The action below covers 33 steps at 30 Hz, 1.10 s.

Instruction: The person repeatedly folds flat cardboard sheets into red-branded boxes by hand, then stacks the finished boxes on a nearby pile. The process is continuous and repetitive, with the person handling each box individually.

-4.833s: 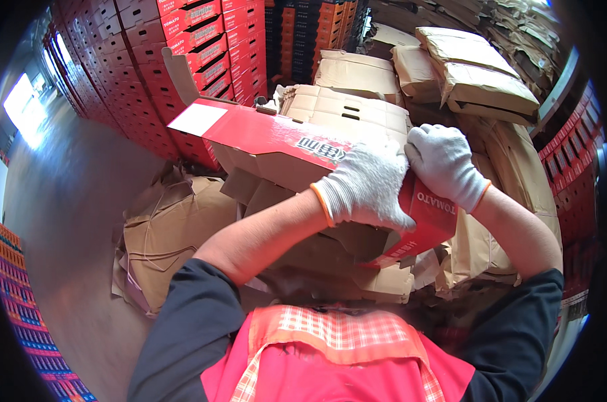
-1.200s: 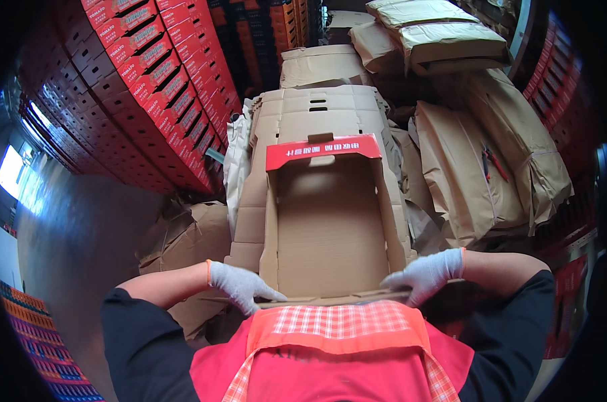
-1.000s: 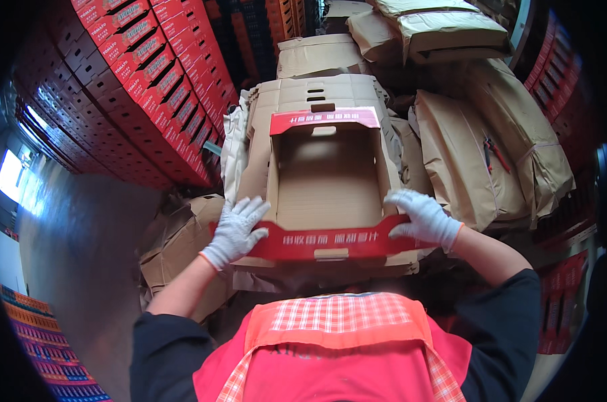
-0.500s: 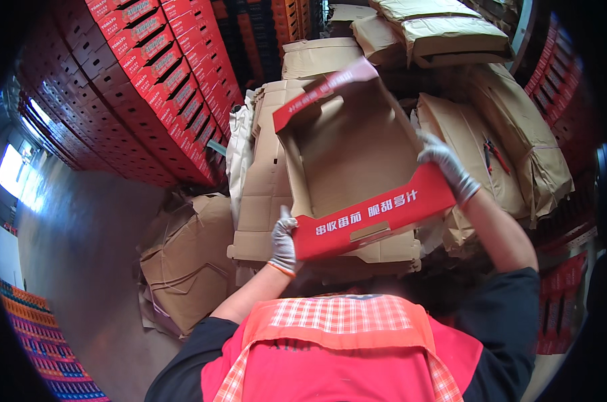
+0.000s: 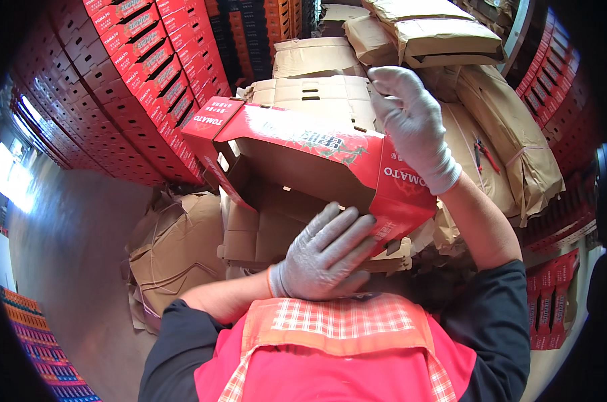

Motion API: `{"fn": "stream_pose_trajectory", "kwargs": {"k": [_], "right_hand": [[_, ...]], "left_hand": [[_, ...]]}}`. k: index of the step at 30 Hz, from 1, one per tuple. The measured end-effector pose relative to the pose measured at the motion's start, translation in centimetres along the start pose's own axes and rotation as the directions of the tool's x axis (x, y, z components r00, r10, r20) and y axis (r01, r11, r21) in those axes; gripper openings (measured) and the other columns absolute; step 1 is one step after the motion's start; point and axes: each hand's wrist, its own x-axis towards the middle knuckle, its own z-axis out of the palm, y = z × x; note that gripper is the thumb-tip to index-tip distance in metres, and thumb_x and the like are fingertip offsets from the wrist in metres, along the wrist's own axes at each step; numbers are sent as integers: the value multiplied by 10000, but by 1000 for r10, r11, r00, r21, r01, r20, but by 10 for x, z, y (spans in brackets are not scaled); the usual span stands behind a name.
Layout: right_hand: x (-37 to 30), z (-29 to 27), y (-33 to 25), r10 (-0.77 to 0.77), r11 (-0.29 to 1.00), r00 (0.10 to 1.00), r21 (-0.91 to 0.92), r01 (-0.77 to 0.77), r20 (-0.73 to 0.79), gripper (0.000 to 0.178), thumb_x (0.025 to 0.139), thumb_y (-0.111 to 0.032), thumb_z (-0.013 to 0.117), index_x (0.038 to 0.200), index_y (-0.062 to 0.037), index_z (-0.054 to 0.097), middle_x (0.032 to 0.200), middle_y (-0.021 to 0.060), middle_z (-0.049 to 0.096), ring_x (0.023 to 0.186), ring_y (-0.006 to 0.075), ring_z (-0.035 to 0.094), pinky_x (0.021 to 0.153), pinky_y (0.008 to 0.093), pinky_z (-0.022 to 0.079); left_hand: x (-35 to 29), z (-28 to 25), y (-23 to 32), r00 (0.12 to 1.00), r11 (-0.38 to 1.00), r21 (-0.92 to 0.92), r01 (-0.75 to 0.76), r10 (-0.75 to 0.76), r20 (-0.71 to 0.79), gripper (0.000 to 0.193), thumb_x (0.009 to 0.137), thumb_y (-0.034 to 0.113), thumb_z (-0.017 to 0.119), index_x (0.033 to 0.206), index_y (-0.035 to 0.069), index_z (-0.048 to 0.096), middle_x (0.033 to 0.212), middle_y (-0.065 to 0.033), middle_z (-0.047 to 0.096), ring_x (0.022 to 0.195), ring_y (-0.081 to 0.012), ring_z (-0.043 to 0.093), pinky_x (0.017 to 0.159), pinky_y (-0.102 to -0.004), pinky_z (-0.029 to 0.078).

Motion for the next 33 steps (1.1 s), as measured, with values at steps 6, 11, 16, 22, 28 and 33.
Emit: {"fn": "stream_pose_trajectory", "kwargs": {"k": [6,11,16,22,28,33], "right_hand": [[-9,-25,-8,30,945,999,-327,-13,45,381,858,-204,708,1155,-62,517,1004,206,675,898,359,688,793,403,547],[-9,-68,-10,238,823,939,-565,-60,247,196,908,-232,652,964,-45,633,761,162,682,717,342,692,665,425,543],[15,-71,-3,192,780,833,-596,191,519,305,957,-274,566,780,-45,661,689,159,661,629,357,658,619,441,529],[28,-16,16,301,799,733,-581,155,610,239,903,-218,526,844,-54,690,829,189,697,813,385,672,779,465,528],[18,-4,9,253,942,890,-305,-138,378,268,903,-302,622,904,-45,699,874,181,697,822,370,680,752,401,544],[2,6,-35,101,923,751,-343,175,653,660,716,-346,748,1295,-93,557,1003,182,686,978,373,668,869,435,530]], "left_hand": [[125,-22,-69,790,926,171,338,-377,483,946,581,714,762,1110,-53,602,1116,-241,610,1050,-401,592,934,-466,463],[131,-8,-88,759,938,137,319,-340,555,909,584,777,725,1001,-26,643,943,-202,633,894,-357,642,817,-439,513],[121,-4,-86,853,953,113,281,-302,425,803,546,738,744,879,8,704,818,-200,667,809,-340,679,710,-432,543],[108,-6,-70,874,939,142,313,-343,343,952,570,756,731,1064,-53,642,1017,-222,621,968,-353,620,889,-437,479],[91,-3,-74,954,890,-378,256,-297,-53,995,656,602,823,1359,-11,476,1217,-221,578,1151,-377,570,1009,-441,440],[60,-4,-99,832,310,-943,120,-550,-75,558,1016,239,573,1492,10,393,1438,-162,520,1232,-200,557,1026,-323,450]]}}
